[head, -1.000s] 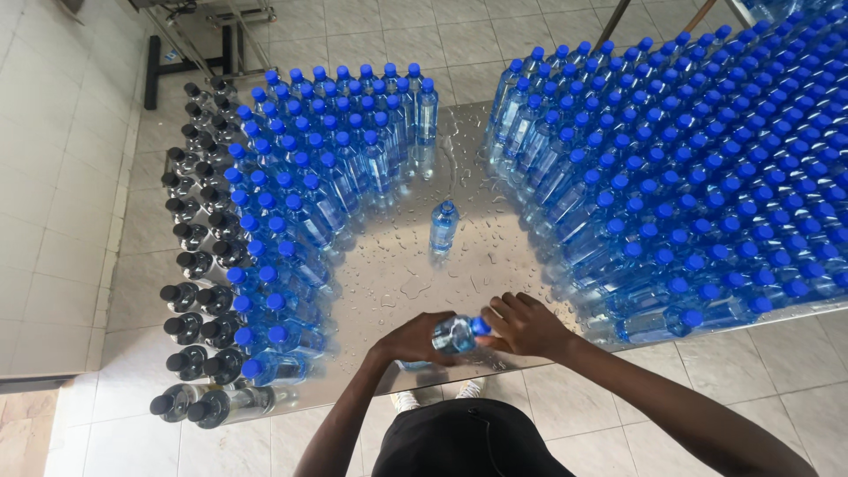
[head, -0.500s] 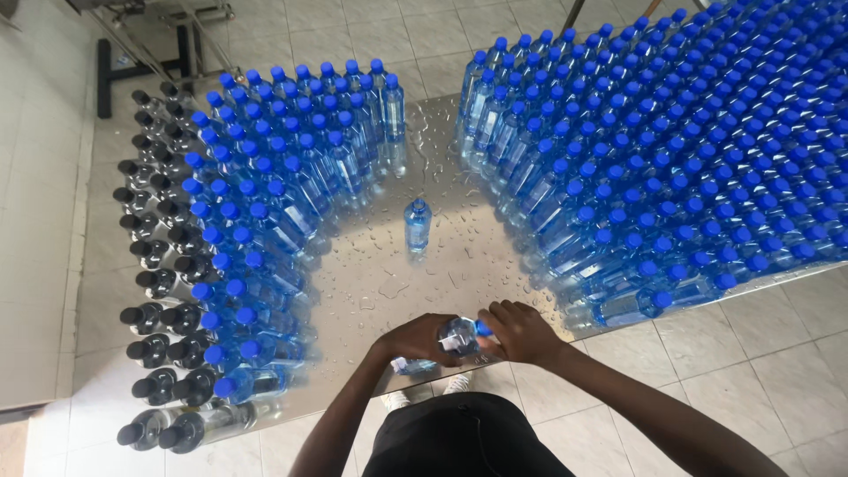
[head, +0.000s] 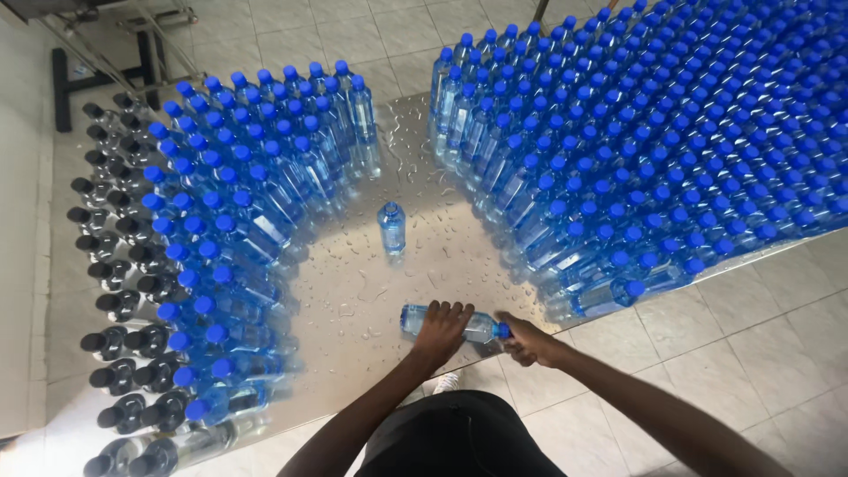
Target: The person repeatedly picks up plastic water bottles with blue caps from a table and secures the caps by hand. The bottles are arranged in rows on a stainless steel surface, and the person handles them one at a time, tightening each cap before placing the bottle back.
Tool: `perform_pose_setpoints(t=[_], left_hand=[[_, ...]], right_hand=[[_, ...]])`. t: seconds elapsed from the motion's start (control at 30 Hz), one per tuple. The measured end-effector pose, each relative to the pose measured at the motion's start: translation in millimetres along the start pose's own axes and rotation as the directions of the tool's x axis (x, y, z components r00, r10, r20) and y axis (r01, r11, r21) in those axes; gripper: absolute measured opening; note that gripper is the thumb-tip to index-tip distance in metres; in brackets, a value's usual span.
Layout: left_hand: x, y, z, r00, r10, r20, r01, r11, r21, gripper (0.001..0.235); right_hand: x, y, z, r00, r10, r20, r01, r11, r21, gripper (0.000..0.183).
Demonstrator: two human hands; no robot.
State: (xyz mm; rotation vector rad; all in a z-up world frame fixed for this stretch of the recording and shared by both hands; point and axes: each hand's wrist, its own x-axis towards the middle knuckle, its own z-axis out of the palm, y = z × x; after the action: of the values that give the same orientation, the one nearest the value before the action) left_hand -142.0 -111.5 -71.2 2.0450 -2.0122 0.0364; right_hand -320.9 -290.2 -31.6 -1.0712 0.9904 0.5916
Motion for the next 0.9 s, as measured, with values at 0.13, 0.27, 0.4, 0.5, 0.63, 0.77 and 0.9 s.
perform_pose_setpoints(t=[0.13, 0.27, 0.4, 0.5, 0.63, 0.77, 0.9], left_hand=[[26, 19, 5, 0.984, -0.153, 0.094, 0.176, 0.928, -0.327, 0.078], [64, 35, -50, 0.942, -0.190, 0.277, 0.334, 0.622, -0.708, 0.089], [82, 38, -55, 0.896, -0.145, 0.420, 0.421, 0.576, -0.700, 0.125], [59, 25, -66, 0.914, -0.191, 0.357, 0.402, 0.540, -0.740, 0.106], [1, -11, -54, 0.885, -0.278, 0.373, 0.464, 0.475, -0.748, 0.107], [-65, -37, -51, 0.758, -0.464, 0.459, 0.624, 0.311, -0.717, 0.091], [-122, -41, -55, 0.580, -0.661, 0.476, 0.708, 0.120, -0.696, 0.078]], right_hand=[[-64, -20, 19, 0.767, -0.564, -0.307, 0.117, 0.593, -0.797, 0.050], [-75, -22, -2, 0.575, -0.758, -0.308, 0.292, 0.542, -0.788, 0.034], [-68, -25, -42, 0.472, -0.786, -0.400, 0.003, 0.455, -0.891, 0.039], [-69, -36, -73, 0.460, -0.745, -0.483, -0.116, 0.489, -0.865, 0.048], [-70, -46, -105, 0.428, -0.729, -0.534, -0.172, 0.515, -0.840, 0.061], [-86, -84, -63, 0.478, -0.731, -0.487, -0.324, 0.369, -0.871, 0.060], [-59, -140, 63, 0.564, -0.824, -0.059, 0.373, 0.318, -0.871, 0.034]])
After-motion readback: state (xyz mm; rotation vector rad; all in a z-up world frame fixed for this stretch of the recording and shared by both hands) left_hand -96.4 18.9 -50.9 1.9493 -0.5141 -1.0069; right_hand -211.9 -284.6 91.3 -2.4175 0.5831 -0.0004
